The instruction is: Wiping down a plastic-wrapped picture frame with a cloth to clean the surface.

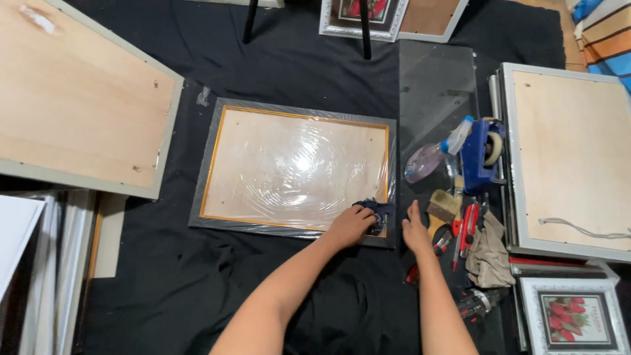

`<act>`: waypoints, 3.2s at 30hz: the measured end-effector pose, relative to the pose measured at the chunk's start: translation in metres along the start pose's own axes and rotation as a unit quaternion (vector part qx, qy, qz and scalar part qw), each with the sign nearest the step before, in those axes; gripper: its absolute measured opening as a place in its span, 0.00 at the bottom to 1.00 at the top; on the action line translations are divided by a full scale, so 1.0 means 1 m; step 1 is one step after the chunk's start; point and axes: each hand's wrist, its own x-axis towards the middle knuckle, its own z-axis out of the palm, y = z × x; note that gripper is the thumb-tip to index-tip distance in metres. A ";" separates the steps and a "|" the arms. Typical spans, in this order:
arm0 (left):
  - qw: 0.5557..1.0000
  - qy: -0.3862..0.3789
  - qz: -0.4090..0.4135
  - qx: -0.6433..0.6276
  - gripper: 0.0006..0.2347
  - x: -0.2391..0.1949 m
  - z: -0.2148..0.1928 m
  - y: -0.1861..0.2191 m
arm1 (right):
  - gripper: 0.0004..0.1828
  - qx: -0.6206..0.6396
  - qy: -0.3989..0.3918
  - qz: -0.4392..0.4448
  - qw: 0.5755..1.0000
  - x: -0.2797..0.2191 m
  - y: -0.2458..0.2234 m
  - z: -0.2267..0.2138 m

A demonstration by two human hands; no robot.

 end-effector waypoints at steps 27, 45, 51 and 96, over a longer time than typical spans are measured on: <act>0.690 0.184 -0.612 -0.340 0.22 -0.290 -0.190 -0.238 | 0.34 -0.121 0.013 -0.424 0.897 -0.060 -0.373 0.336; 0.692 0.065 -0.707 -0.130 0.16 -0.286 -0.181 -0.237 | 0.21 -0.265 0.333 -0.149 0.893 -0.036 -0.019 0.106; 0.708 0.087 -0.692 -0.113 0.18 -0.272 -0.196 -0.209 | 0.25 -0.227 0.214 -0.257 0.915 -0.063 -0.188 0.231; 0.319 0.348 -0.430 -0.769 0.35 -0.210 -0.306 -0.074 | 0.25 -0.268 0.305 -0.430 0.806 -0.103 -0.201 0.066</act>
